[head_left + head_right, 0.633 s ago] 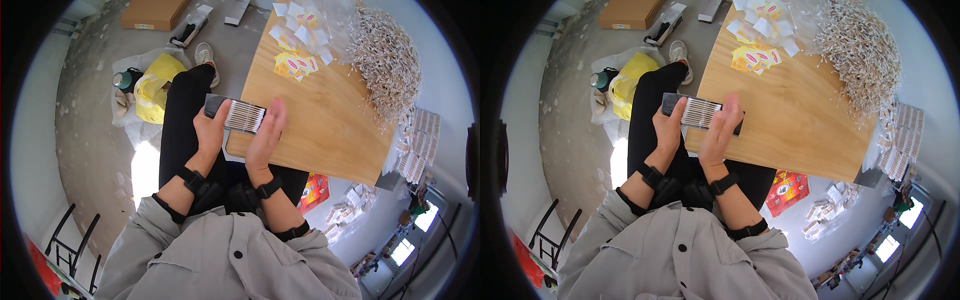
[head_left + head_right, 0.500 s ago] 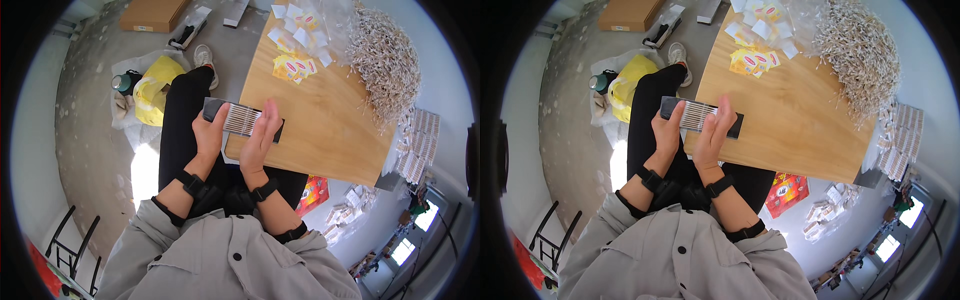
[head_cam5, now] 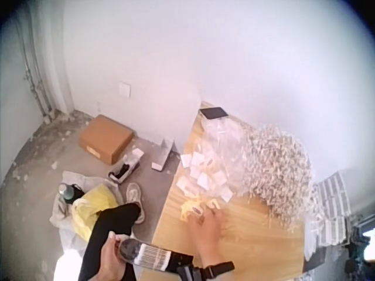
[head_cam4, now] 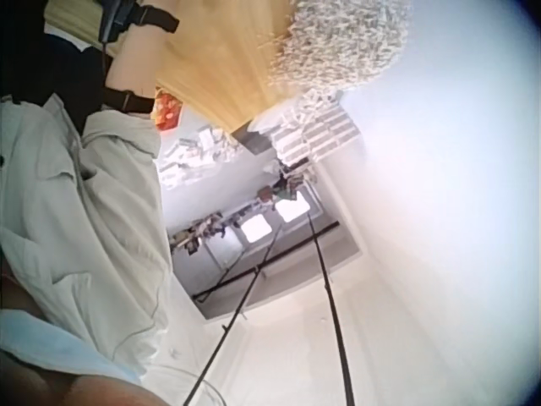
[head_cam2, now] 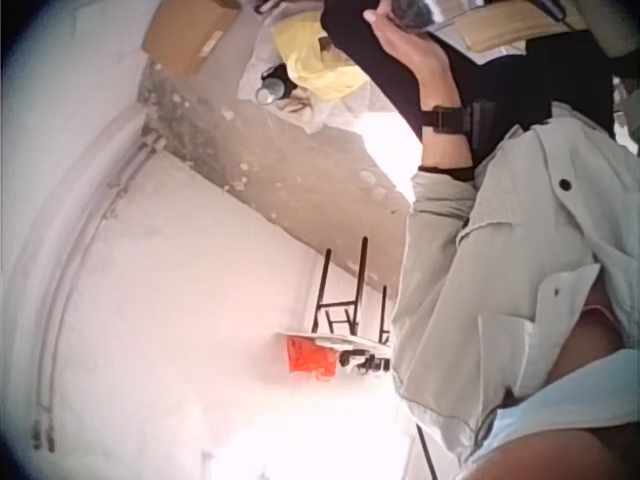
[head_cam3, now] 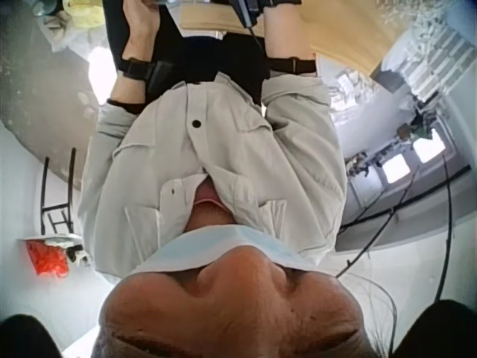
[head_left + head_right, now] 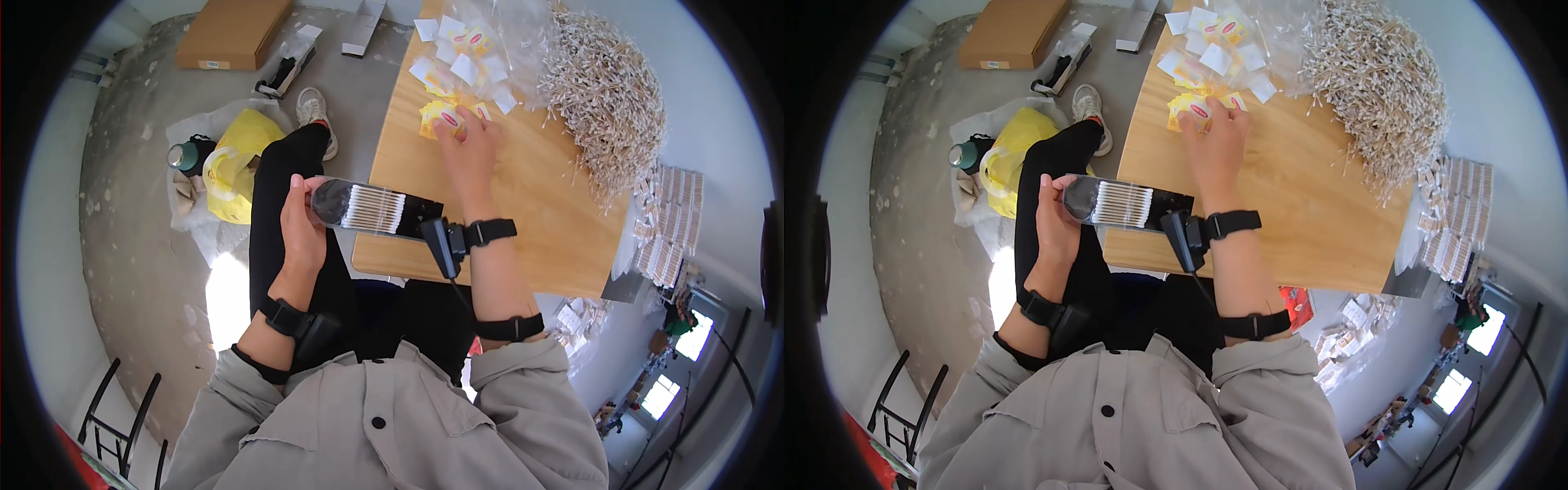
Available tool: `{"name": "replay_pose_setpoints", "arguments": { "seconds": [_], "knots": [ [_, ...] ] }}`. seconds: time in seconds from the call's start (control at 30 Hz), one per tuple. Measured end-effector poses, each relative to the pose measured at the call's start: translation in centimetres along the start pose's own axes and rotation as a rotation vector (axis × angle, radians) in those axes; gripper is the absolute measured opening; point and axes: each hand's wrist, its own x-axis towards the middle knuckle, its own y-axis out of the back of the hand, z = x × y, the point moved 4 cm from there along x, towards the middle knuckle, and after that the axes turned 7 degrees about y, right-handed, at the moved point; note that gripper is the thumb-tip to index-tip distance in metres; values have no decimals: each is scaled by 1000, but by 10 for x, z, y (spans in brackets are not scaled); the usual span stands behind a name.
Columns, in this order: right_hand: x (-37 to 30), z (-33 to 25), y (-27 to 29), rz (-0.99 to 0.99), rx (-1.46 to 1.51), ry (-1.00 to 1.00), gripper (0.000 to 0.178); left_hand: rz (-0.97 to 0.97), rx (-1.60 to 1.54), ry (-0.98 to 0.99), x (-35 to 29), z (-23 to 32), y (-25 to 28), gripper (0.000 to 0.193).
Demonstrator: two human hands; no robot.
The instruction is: The person gathers cotton swabs from a large pile on a wooden table and arranges them into neat rows. They then place the aligned swabs into small plastic packaging sleeves, seal the packages, and set them aside. The process is repeated continuously throughout the clip.
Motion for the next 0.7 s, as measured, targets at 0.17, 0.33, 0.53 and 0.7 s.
{"name": "replay_pose_setpoints", "arguments": {
  "seconds": [0.17, 0.33, 0.53, 0.7],
  "knots": [
    [11, 2, 2, -55, 97, -136, 35, 19, -9, -9, -1, 0, 3, 41],
    [5, 14, 10, 42, 221, -141, 21, 42, 23, 9, 0, -4, 6, 36],
    [3, 28, 17, 35, 375, -214, 18, 25, 39, -20, -2, -2, 0, 31],
    [1, 36, 30, 30, 433, -223, 21, 18, 41, -23, -3, -1, -1, 29]
  ]
}}
